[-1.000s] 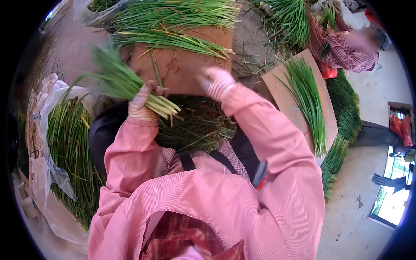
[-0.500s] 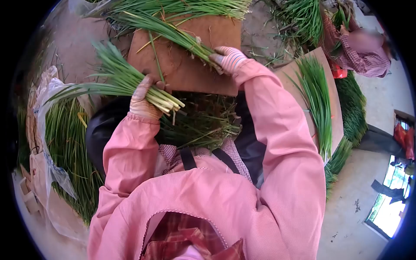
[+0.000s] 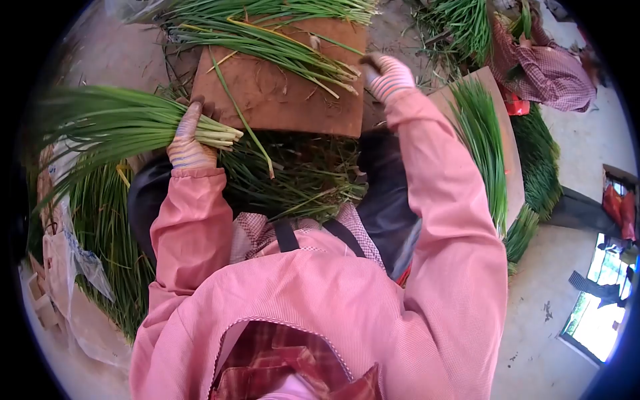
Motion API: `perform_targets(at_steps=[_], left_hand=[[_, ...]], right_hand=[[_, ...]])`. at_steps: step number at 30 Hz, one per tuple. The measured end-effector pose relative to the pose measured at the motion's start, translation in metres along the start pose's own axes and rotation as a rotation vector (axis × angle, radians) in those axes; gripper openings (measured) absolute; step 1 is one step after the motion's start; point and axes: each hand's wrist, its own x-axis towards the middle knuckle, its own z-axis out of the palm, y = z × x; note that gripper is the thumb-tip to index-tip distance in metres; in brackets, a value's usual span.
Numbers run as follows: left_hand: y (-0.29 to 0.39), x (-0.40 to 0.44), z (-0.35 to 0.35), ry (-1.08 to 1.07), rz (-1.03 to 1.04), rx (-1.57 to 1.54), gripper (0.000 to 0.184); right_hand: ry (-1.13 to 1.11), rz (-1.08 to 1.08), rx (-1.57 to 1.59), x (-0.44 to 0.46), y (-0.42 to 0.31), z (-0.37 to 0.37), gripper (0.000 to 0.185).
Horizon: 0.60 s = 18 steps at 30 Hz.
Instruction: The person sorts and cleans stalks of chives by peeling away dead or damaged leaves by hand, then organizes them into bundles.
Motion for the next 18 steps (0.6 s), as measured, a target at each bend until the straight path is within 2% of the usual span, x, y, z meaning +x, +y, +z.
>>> perform_targets(at_steps=[2,4,5,6,7,8,10,12,13,14,16,18], left_hand=[[0.005,-0.004,0.0,-0.213,-0.071,-0.051,0.03],[0.009,-0.012,0.004,-0.238,-0.139,-0.147,0.028],[0.009,-0.012,0.001,-0.4,-0.183,-0.244,0.026],[0.008,-0.012,0.0,-0.563,-0.226,-0.341,0.025],[0.007,-0.009,-0.001,-0.641,-0.291,-0.456,0.021],[0.008,-0.01,-0.001,-0.644,-0.288,-0.458,0.021],[0.008,-0.013,0.001,-0.559,-0.34,-0.496,0.017],[0.008,-0.012,0.001,-0.589,-0.328,-0.494,0.016],[0.008,-0.014,0.002,-0.578,-0.288,-0.45,0.016],[0.01,-0.013,0.004,-0.571,-0.244,-0.407,0.016],[0.011,-0.012,0.003,-0.563,-0.239,-0.421,0.017],[0.011,-0.014,0.005,-0.442,-0.227,-0.37,0.02]], right_hand=[[-0.077,-0.053,-0.276,-0.014,-0.045,0.005,0.019],[-0.024,-0.086,-0.358,-0.009,-0.017,0.025,0.024],[0.036,-0.05,-0.52,-0.01,-0.022,0.028,0.028],[0.037,-0.052,-0.519,-0.007,-0.024,0.028,0.028],[-0.078,0.027,-0.545,-0.002,-0.025,0.029,0.029],[-0.193,0.106,-0.571,0.002,-0.027,0.028,0.029],[-0.212,0.102,-0.68,0.003,-0.06,0.015,0.025],[-0.065,-0.071,-0.763,0.008,-0.069,0.005,0.022],[0.106,-0.173,-0.7,0.012,-0.068,-0.003,0.02],[0.254,-0.348,-0.523,0.012,-0.079,-0.015,0.019],[0.403,-0.244,0.075,0.018,-0.066,-0.021,0.02],[-0.031,0.039,-0.491,0.024,-0.002,-0.026,0.025]])
